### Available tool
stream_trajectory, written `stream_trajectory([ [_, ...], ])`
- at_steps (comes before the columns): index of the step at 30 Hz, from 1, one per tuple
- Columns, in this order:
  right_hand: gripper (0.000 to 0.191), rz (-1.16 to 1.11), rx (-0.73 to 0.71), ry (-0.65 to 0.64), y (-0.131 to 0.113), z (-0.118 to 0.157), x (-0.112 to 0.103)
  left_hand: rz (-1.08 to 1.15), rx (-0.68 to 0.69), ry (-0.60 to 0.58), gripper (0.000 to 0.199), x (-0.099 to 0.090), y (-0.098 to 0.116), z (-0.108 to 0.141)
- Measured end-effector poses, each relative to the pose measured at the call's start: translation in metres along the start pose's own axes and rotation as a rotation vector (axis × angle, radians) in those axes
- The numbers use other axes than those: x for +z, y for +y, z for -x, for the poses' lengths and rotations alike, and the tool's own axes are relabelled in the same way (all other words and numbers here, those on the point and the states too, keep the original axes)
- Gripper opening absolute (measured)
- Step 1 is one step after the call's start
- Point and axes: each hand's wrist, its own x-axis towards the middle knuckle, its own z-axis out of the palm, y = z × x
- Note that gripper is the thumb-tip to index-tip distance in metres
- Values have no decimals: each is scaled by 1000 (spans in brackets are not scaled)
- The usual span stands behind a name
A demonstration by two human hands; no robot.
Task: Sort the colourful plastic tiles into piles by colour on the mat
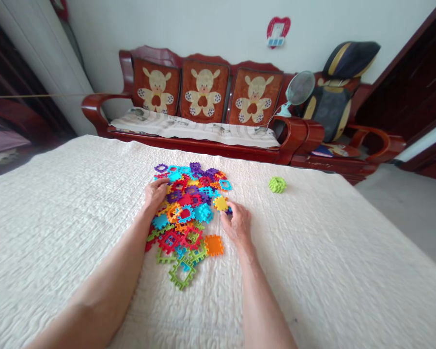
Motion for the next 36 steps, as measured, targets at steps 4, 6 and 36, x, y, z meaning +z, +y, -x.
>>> stream_trajectory([
  [4, 33, 7, -11, 12, 1, 1, 1, 13, 98, -103, 34, -3, 3, 3],
  [6, 33, 14, -18, 21, 1, 1, 1, 18, 167, -174, 33, -3, 6, 5],
  [36, 32, 70, -10, 29, 1, -3, 3, -364, 340, -325, 46, -15, 15, 13],
])
